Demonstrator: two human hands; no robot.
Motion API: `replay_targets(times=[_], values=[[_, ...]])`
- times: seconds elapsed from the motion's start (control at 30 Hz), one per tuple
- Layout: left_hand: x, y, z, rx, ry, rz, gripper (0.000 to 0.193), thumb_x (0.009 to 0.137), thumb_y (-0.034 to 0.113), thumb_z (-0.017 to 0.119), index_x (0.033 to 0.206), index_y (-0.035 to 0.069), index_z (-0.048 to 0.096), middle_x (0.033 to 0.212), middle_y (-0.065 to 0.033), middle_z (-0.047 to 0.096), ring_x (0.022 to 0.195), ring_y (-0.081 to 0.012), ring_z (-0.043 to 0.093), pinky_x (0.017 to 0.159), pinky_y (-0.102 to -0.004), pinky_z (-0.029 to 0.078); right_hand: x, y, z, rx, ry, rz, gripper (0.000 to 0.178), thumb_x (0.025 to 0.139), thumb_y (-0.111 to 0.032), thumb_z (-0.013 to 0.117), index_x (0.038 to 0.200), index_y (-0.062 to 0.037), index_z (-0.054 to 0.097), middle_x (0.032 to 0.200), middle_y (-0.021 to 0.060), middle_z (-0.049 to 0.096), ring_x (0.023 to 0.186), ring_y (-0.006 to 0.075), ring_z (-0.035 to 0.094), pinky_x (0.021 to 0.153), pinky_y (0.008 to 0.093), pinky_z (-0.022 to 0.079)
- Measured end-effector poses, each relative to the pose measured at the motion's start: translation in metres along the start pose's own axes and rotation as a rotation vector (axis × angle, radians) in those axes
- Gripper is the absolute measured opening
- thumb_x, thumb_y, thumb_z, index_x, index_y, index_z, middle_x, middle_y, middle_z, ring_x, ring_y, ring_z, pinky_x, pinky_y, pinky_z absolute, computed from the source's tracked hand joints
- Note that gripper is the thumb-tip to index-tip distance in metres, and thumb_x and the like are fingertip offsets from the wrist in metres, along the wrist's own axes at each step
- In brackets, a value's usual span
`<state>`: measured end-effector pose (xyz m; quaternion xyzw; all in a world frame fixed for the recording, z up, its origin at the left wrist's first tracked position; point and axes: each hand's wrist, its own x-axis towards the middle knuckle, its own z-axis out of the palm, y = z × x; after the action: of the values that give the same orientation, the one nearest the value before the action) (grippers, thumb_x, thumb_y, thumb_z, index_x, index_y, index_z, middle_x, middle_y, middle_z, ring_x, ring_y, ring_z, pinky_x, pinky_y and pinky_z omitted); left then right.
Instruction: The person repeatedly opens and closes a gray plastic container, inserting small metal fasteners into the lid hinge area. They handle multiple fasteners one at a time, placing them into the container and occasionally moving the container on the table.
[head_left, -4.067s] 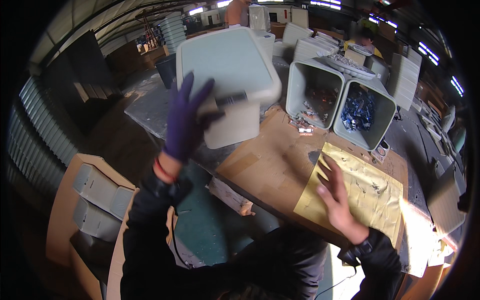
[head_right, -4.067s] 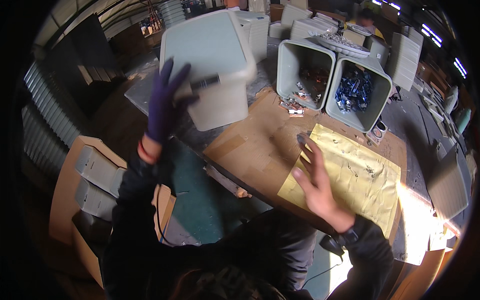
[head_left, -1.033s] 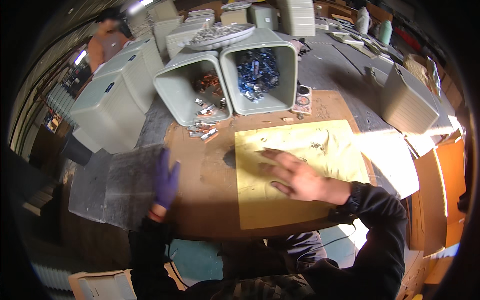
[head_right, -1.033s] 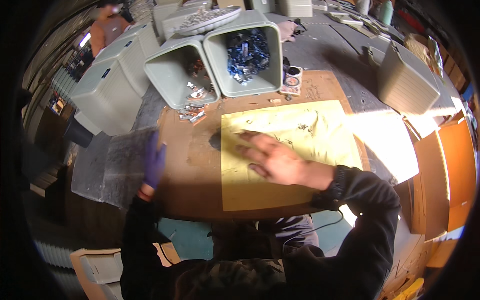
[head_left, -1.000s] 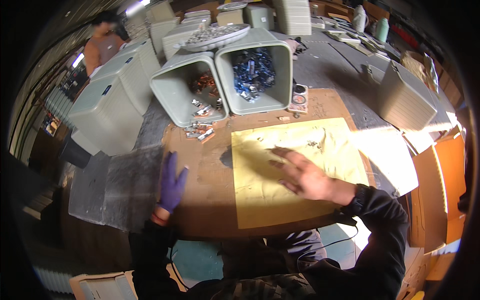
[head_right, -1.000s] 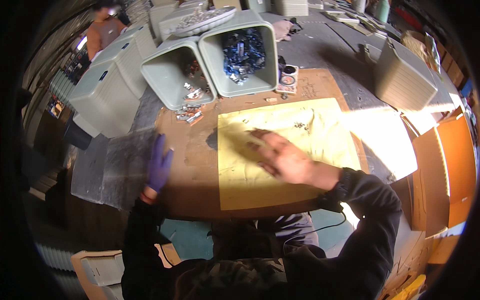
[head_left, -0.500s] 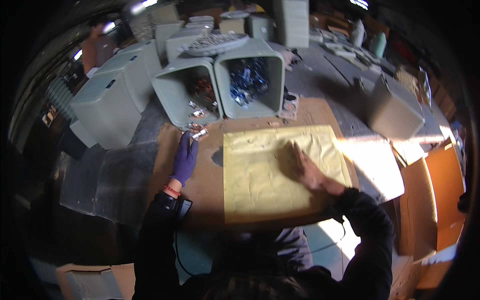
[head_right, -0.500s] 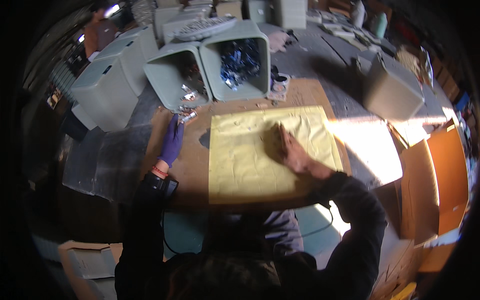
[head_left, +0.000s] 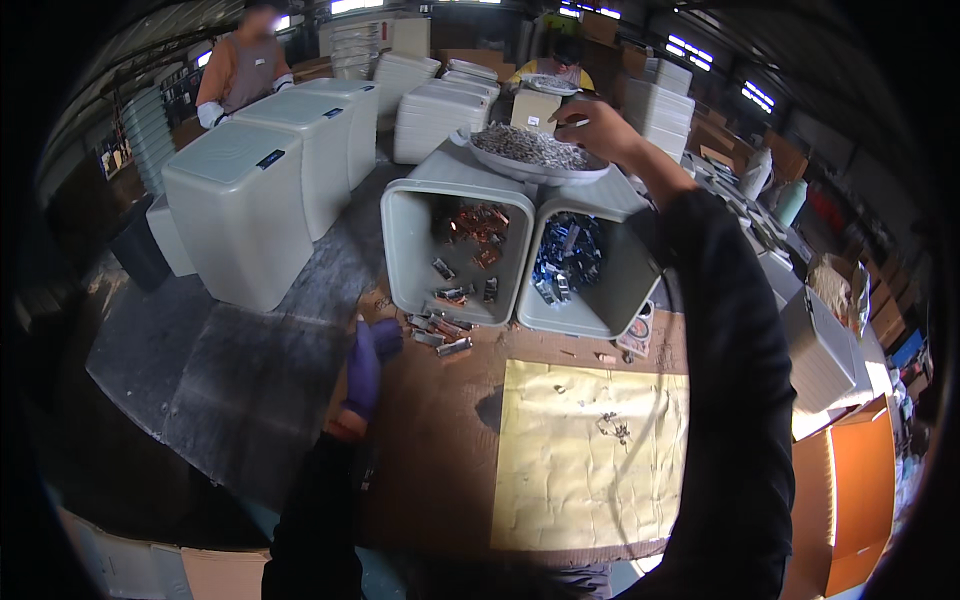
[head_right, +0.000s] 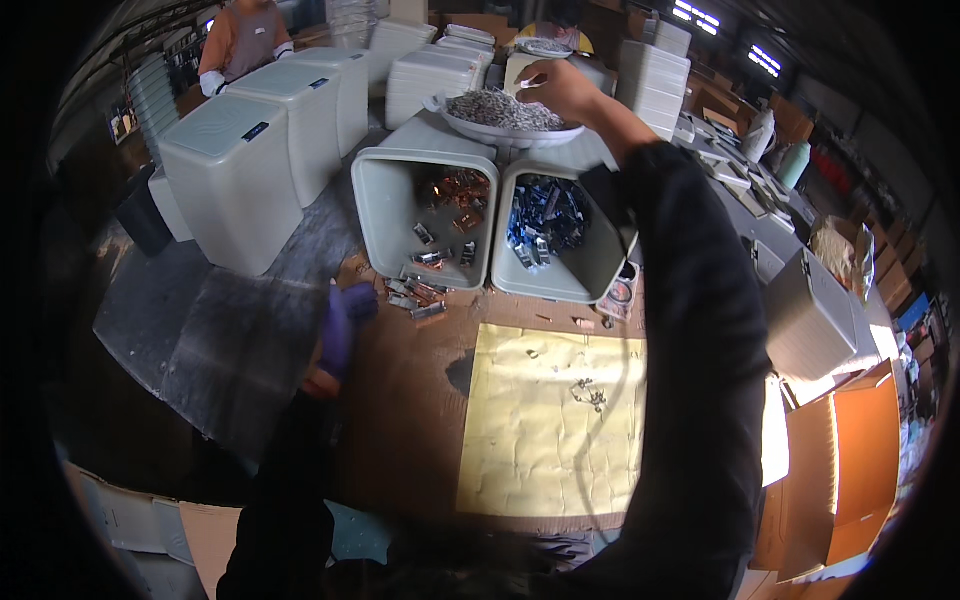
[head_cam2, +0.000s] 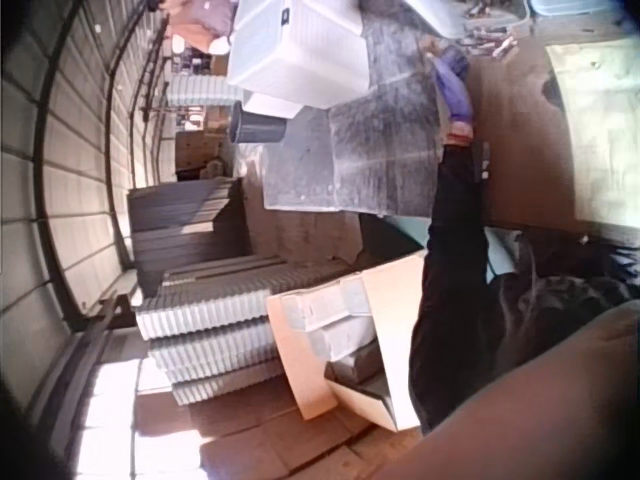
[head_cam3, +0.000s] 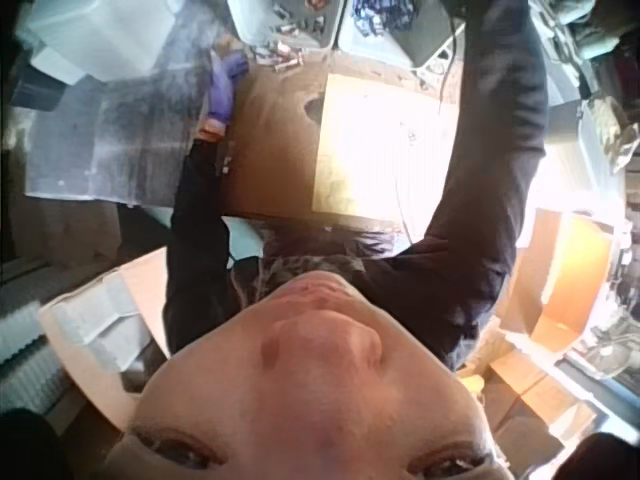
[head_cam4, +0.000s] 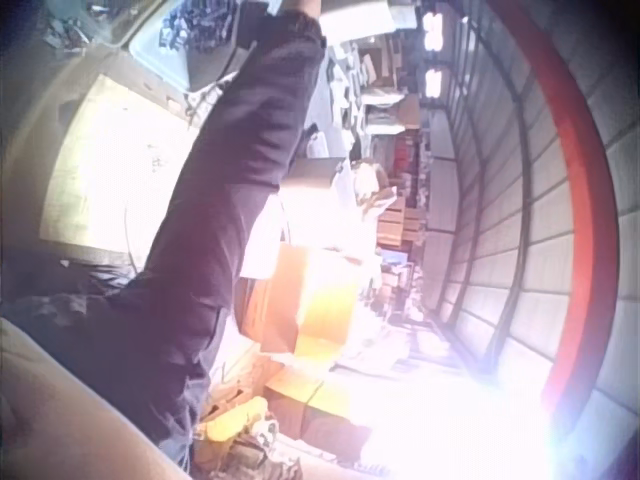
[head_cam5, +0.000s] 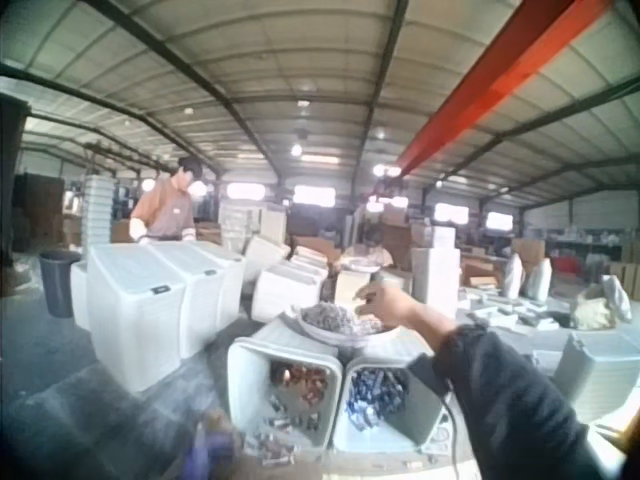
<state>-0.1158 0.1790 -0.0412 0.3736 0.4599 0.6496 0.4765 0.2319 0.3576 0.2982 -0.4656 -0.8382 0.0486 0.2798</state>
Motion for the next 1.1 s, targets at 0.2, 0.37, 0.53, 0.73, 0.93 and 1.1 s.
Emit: replay_targets(times=[0.2,0.37,0.53,0.73,0.93,1.1], values=[[0.002,0.004,-0.001,-0.062,-0.019,-0.034,0.070,0.111,0.052,0.029,0.116,-0.004,0.071,0.101,-0.0109,0.074,0.092,-0.0209,0.067,0.092,-0.0345,0.052,0.074,0.016,0.051,-0.220,-0.468,0.322,0.116,0.072,-0.074,0.077,0.159,-0.0112,0.033,0.156,0.0229,0.045,0.140,0.0404,0.048,0.105,0.0507,0.051],[-0.007,0.007,0.005,0.065,0.001,-0.063,0.067,0.112,0.049,0.032,0.116,-0.004,0.072,0.106,-0.0108,0.075,0.097,-0.0190,0.068,0.093,-0.0333,0.052,0.073,0.023,0.045,-0.173,-0.484,0.362,0.108,0.073,-0.064,0.081,0.155,-0.0112,0.035,0.150,0.0230,0.050,0.126,0.0380,0.059,0.079,0.0499,0.062],[-0.013,0.015,0.013,0.103,-0.001,-0.041,0.064,0.112,0.048,0.035,0.115,-0.004,0.072,0.107,-0.0104,0.075,0.096,-0.0179,0.068,0.092,-0.0328,0.052,0.077,0.031,0.054,-0.199,-0.460,0.303,0.100,0.076,-0.058,0.079,0.153,-0.0114,0.036,0.147,0.0207,0.052,0.123,0.0378,0.061,0.070,0.0473,0.064],[-0.019,0.021,0.017,0.101,0.013,-0.023,0.068,0.112,0.049,0.031,0.114,-0.004,0.072,0.106,-0.0109,0.074,0.094,-0.0187,0.068,0.093,-0.0327,0.052,0.063,0.031,0.044,-0.116,-0.403,0.265,0.084,0.077,-0.042,0.083,0.147,-0.0177,0.043,0.135,0.0195,0.059,0.116,0.0302,0.060,0.077,0.0431,0.058],[-0.019,0.022,0.018,0.126,0.012,-0.016,0.066,0.112,0.048,0.032,0.116,-0.004,0.072,0.107,-0.0114,0.074,0.096,-0.0192,0.067,0.094,-0.0329,0.051,0.065,0.028,0.048,-0.138,-0.386,0.296,0.074,0.076,-0.034,0.083,0.140,-0.0176,0.050,0.130,0.0179,0.061,0.113,0.0274,0.061,0.080,0.0426,0.056],[-0.020,0.021,0.017,0.166,-0.020,0.000,0.063,0.112,0.046,0.033,0.116,-0.004,0.072,0.108,-0.0119,0.074,0.098,-0.0202,0.067,0.094,-0.0346,0.051,0.072,0.051,0.065,-0.122,-0.243,0.230,0.064,0.071,-0.027,0.085,0.128,-0.0134,0.061,0.119,0.0168,0.066,0.109,0.0259,0.062,0.092,0.0366,0.051]])
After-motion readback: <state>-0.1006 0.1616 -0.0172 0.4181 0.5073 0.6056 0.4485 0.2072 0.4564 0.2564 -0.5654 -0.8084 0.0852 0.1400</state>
